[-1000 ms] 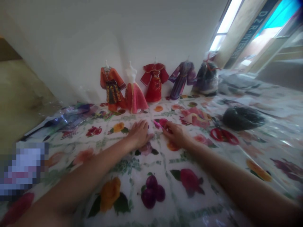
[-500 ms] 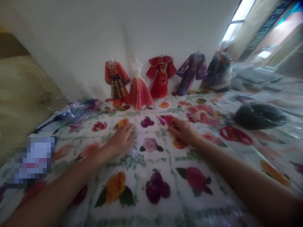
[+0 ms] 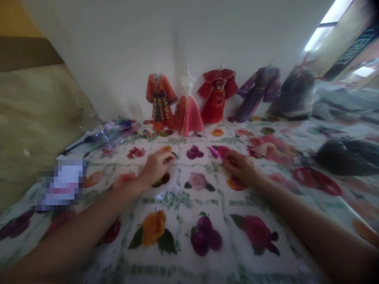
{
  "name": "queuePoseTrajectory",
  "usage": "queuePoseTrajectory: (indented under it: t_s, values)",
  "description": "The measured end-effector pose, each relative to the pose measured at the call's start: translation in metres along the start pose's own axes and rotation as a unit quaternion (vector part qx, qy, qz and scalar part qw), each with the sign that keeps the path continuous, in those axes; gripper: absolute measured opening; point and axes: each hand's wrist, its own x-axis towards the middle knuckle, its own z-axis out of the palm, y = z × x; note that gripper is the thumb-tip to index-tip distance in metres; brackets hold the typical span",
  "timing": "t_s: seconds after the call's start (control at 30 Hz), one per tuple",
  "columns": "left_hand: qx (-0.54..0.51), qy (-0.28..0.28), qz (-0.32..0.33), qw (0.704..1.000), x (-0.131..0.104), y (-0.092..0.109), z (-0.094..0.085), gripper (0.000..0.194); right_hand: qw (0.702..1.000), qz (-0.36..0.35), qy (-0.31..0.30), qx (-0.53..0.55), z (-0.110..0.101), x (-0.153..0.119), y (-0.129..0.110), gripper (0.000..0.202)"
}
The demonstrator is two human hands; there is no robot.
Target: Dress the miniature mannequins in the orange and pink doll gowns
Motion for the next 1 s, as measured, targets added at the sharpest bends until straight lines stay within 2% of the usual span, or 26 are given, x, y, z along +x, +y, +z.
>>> queuePoseTrajectory:
  t_s: [0.07, 0.17, 0.3, 0.37, 0.47, 0.77, 0.93, 1.0]
  values:
    - [0.015, -0.027, 0.037, 0.999, -0.003, 0.011, 0.005, 0.020, 1.000, 0.002, -0.004, 0.004, 0.000, 0.000, 0.001, 0.014]
    - [0.035, -0.082, 0.103, 0.991, -0.012, 0.026, 0.010, 0.038, 1.000, -0.002, -0.002, 0.005, 0.002, 0.001, 0.003, 0.017]
    - [0.081, -0.201, 0.171, 0.961, -0.023, 0.040, 0.012, 0.064, 1.000, -0.007, -0.007, 0.005, 0.005, 0.001, 0.005, 0.019]
    - [0.095, -0.233, 0.155, 0.955, -0.021, 0.041, 0.013, 0.072, 1.000, -0.008, -0.013, 0.005, 0.006, 0.001, 0.006, 0.019]
    - [0.112, -0.249, 0.097, 0.957, -0.013, 0.035, 0.012, 0.078, 1.000, -0.009, -0.014, 0.002, 0.007, 0.000, 0.007, 0.019]
    - [0.143, -0.231, 0.028, 0.962, -0.012, 0.018, -0.006, 0.079, 1.000, -0.006, -0.017, 0.008, 0.004, 0.000, 0.001, 0.018]
    - [0.046, -0.138, 0.046, 0.988, -0.011, 0.010, -0.027, 0.062, 1.000, -0.010, -0.017, 0.012, 0.001, 0.001, -0.001, 0.016]
    - [0.021, -0.119, 0.046, 0.992, -0.016, 0.007, -0.034, 0.052, 1.000, -0.014, -0.013, 0.015, 0.002, 0.001, 0.000, 0.016]
